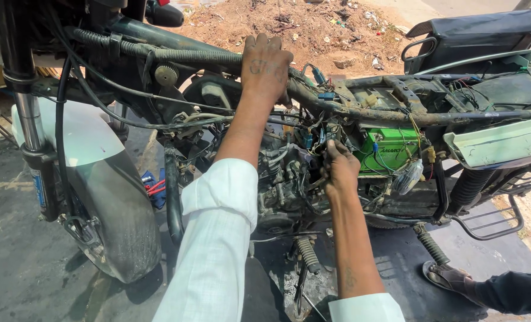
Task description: Repairing and inspecting a motorcycle engine and chassis.
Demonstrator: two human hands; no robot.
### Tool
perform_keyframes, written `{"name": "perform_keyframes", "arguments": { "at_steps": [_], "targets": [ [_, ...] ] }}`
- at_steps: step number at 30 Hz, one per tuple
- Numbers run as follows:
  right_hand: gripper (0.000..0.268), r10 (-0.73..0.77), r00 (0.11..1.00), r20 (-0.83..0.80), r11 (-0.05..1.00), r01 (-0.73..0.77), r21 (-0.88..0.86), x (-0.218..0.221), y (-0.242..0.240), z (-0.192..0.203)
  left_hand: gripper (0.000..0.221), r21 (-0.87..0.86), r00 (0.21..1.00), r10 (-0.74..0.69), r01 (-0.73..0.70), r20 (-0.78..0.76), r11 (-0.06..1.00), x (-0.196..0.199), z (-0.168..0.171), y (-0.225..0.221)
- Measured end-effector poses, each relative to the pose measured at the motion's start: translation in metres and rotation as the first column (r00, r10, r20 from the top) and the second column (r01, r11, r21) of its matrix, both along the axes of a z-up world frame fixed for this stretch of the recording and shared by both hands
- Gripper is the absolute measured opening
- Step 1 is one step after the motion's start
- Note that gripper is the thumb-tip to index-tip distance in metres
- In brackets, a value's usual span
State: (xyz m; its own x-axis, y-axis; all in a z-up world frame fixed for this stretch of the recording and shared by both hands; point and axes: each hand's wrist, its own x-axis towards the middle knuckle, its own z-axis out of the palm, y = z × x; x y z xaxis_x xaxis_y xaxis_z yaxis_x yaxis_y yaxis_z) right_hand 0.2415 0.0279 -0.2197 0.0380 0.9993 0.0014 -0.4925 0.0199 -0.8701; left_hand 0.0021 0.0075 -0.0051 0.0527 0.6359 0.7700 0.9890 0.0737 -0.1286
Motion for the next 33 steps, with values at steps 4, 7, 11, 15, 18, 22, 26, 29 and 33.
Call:
{"name": "perform_keyframes", "arguments": {
  "at_steps": [4, 7, 11, 15, 18, 22, 26, 29, 33],
  "targets": [
    [0.029, 0.041, 0.999, -0.022, 0.999, -0.042, -0.031, -0.002, -0.036, 0.049, 0.014, 0.005, 1.0, -0.013, 0.013, 0.008, 1.0, -0.001, -0.001, 0.0],
    [0.025, -0.064, 0.998, 0.02, 0.998, 0.064, 0.02, -0.005, -0.044, 0.052, 0.014, 0.002, 1.0, -0.011, 0.011, -0.001, 1.0, 0.001, -0.002, -0.001],
    [0.025, -0.132, 0.991, 0.031, 0.979, 0.125, 0.158, -0.01, -0.046, 0.055, 0.014, 0.023, 1.0, -0.009, 0.009, -0.002, 1.0, -0.001, -0.001, 0.0],
    [0.027, -0.13, 0.99, 0.047, 0.975, 0.119, 0.188, -0.01, -0.041, 0.05, 0.014, 0.015, 1.0, 0.026, -0.025, -0.017, 1.0, 0.002, -0.002, 0.001],
    [0.025, -0.138, 0.99, 0.017, 0.972, 0.132, 0.193, -0.014, -0.043, 0.051, 0.014, 0.023, 0.999, 0.019, -0.019, -0.026, 1.0, 0.002, -0.003, 0.0],
    [0.025, -0.172, 0.985, 0.034, 0.963, 0.161, 0.216, -0.021, -0.046, 0.051, 0.014, 0.036, 1.0, 0.007, -0.006, -0.028, 0.999, 0.0, -0.001, 0.0],
    [0.02, -0.303, 0.915, 0.268, 0.918, 0.204, 0.341, -0.005, -0.068, 0.056, 0.014, 0.043, 0.999, -0.013, 0.015, -0.03, 0.999, 0.0, -0.005, 0.0],
    [0.022, -0.438, 0.824, 0.359, 0.86, 0.267, 0.434, 0.023, -0.105, 0.048, 0.013, 0.058, 0.999, -0.019, 0.021, -0.035, 0.998, -0.001, 0.002, 0.0],
    [0.016, -0.551, 0.618, 0.56, 0.803, 0.21, 0.558, 0.058, -0.168, -0.008, 0.009, 0.064, 0.999, -0.004, 0.007, -0.051, 0.998, -0.005, -0.01, 0.008]
  ]
}}
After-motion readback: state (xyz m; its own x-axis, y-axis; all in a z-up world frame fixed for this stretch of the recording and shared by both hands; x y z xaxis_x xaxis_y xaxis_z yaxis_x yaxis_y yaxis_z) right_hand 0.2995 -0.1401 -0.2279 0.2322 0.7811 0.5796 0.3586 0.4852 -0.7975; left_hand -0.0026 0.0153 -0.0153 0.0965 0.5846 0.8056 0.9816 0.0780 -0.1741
